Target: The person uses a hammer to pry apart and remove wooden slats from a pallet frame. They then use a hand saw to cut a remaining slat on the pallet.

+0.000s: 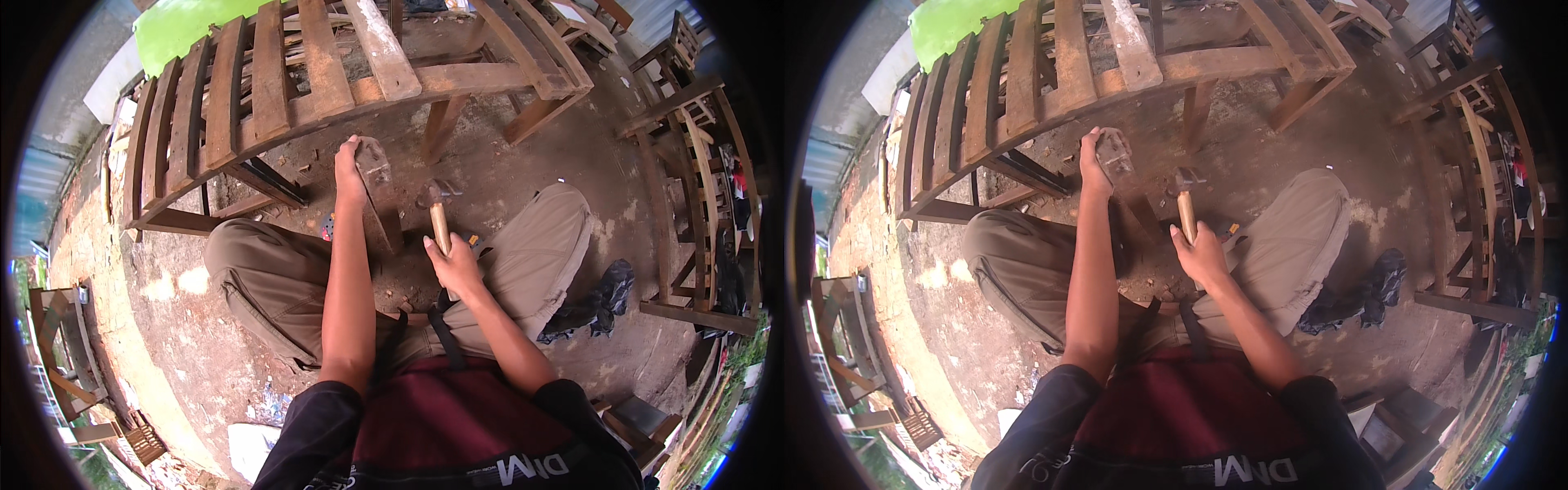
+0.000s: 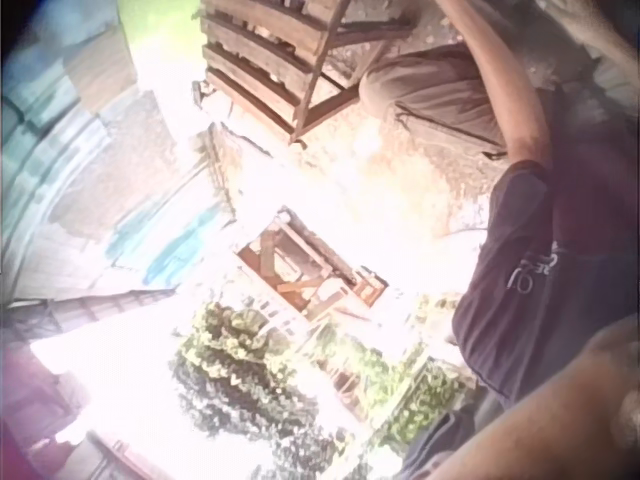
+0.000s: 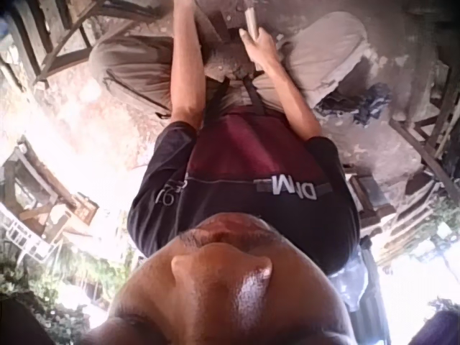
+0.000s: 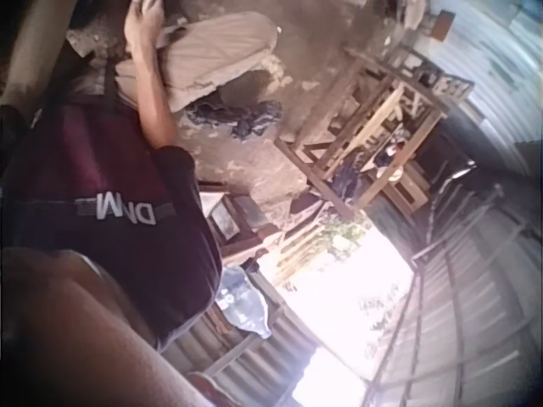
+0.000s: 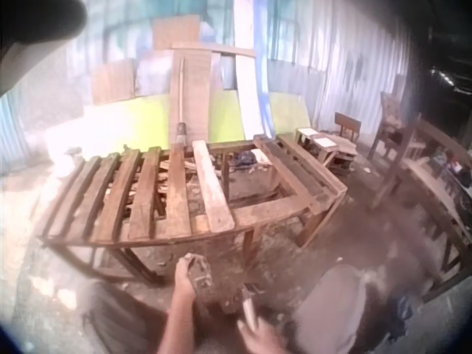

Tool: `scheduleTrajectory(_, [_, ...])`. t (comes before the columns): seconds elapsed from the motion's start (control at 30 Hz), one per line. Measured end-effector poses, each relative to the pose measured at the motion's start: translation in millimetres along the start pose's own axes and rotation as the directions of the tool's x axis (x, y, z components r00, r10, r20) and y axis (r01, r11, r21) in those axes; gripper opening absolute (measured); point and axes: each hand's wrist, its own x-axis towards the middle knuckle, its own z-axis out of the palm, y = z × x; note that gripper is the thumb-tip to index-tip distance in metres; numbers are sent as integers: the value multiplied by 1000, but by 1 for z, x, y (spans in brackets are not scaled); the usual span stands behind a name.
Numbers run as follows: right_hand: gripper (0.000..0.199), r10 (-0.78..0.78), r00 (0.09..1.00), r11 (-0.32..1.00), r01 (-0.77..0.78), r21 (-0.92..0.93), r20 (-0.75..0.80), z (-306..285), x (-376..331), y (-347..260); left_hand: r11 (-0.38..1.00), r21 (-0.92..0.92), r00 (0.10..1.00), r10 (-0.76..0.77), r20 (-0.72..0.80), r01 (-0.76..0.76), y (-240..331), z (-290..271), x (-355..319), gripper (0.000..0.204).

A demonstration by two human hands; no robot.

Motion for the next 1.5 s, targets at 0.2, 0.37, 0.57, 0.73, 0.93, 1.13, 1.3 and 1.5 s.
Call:
scheduleTrajectory(0.2, [36, 124, 991, 969, -133, -210, -59, -6, 105, 10, 999, 22, 997, -31, -63, 33, 8, 16, -17, 53])
scheduleTrajectory(0.37, [48, 147, 987, 823, -156, -545, -61, 37, 128, 87, 988, 143, 997, 71, -40, -65, 11, 31, -40, 60])
scheduleTrajectory(0.57, [66, 178, 976, 841, -83, -535, 128, 40, 123, 48, 951, 248, 983, 178, 42, -183, 13, 22, -53, 35])
scheduleTrajectory(0.73, [91, -377, 903, 906, 406, -118, 206, 31, 117, 34, 973, 212, 989, 65, 134, -93, 26, 37, -59, 35])
scheduleTrajectory(0.93, [112, -533, 813, 838, 546, 10, 234, 59, 77, 15, 998, 67, 970, 3, 243, -20, 31, 27, -60, 39])
scheduleTrajectory(1.13, [76, -496, 822, 863, 503, 51, 279, 67, 94, 37, 988, 134, 951, -113, 287, 77, 30, 26, -61, 44])
scheduleTrajectory(1.3, [77, -517, 854, 856, 516, 41, 48, 69, 98, 42, 987, 122, 960, 73, 271, -109, 32, 32, -63, 64])
scheduleTrajectory(1.5, [81, -375, 921, 926, 366, -95, -107, 54, 75, -2, 864, 334, 922, 317, 222, -377, 17, 52, -71, 53])
